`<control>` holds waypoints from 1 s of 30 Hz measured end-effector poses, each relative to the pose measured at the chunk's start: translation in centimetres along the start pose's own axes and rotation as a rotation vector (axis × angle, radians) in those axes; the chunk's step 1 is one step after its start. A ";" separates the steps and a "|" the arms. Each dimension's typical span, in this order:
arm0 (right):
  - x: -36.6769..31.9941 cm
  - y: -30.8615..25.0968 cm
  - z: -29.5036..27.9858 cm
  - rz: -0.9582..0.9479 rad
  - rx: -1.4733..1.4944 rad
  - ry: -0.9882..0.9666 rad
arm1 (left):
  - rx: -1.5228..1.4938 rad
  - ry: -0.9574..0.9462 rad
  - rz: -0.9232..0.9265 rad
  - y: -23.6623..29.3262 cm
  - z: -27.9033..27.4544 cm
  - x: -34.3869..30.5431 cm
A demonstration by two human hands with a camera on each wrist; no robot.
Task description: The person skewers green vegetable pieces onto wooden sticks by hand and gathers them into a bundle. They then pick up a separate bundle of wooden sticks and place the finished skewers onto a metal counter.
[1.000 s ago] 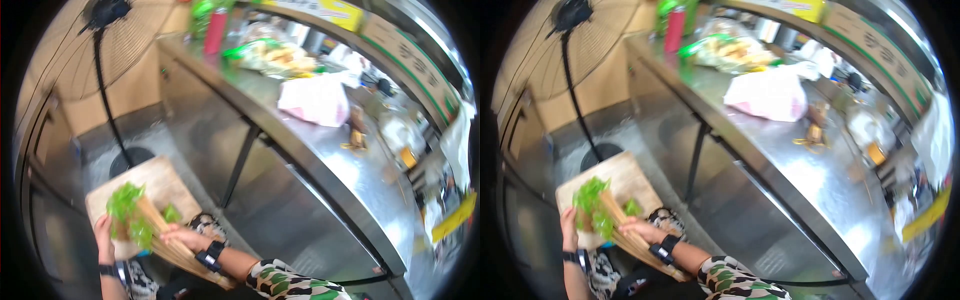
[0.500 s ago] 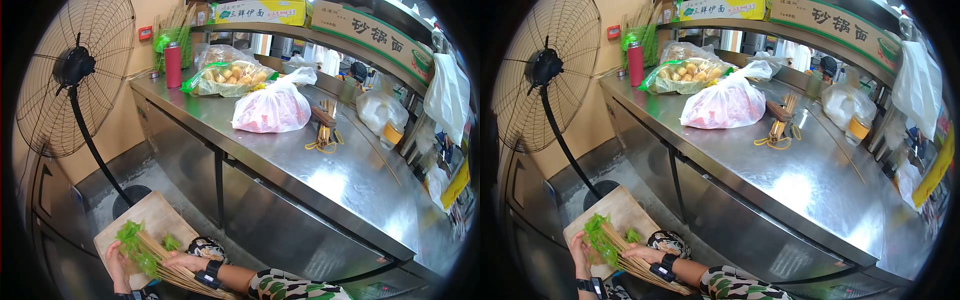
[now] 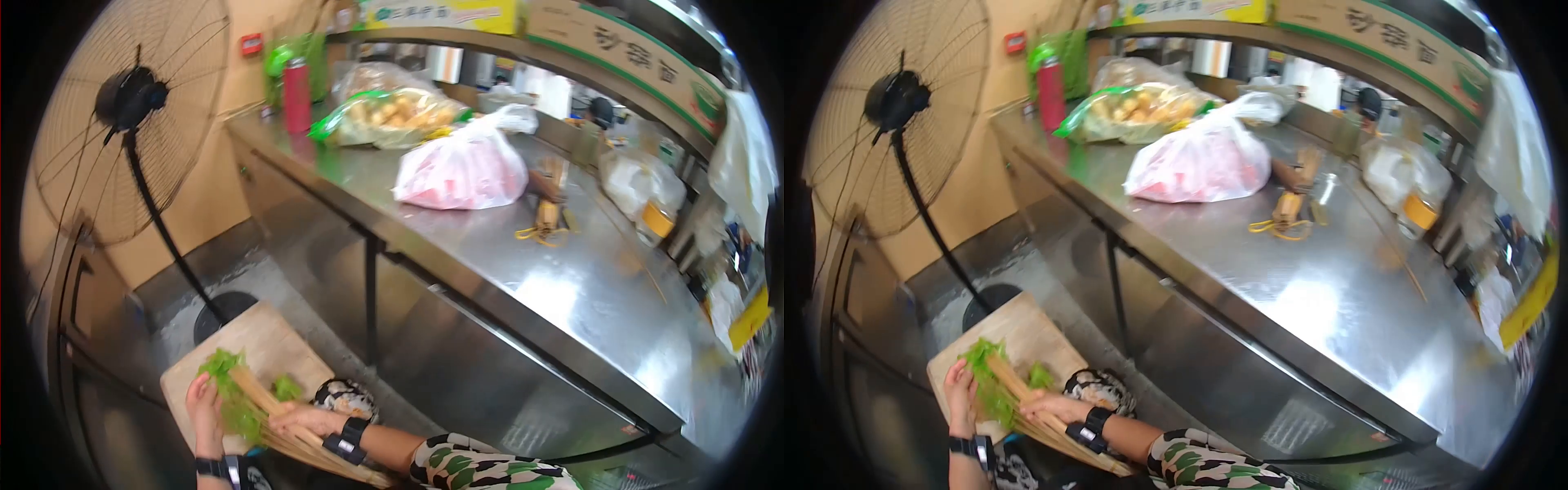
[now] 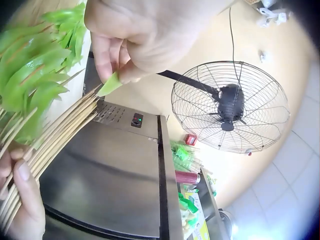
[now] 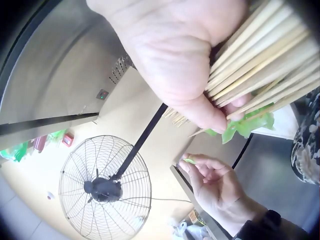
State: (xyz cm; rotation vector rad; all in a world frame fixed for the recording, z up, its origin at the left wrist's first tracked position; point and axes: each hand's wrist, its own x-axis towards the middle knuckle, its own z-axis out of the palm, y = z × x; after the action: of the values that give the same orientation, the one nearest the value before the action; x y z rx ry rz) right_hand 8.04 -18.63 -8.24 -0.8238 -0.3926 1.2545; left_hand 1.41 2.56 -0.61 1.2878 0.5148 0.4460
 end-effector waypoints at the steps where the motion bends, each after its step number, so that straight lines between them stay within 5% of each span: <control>1: 0.0 0.2 -0.1 -0.012 -0.025 0.004 | -0.002 -0.004 -0.002 0.4 0.6 -0.5; 6: -0.1 0.0 -0.2 0.056 0.049 -0.036 | 0.028 0.016 -0.026 0.3 1.0 -0.3; 9: -0.1 -1.4 1.2 0.114 -0.074 0.113 | 0.019 0.022 -0.050 0.9 1.8 -0.3; 30: -0.3 -1.4 1.6 0.074 -0.039 0.081 | -0.051 0.011 -0.129 0.2 -0.3 0.9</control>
State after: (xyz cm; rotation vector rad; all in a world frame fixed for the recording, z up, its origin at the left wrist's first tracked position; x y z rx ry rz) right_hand 7.88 -18.53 -6.11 -0.9268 -0.3250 1.2806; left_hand 1.98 3.36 -0.61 1.1956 0.5891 0.3566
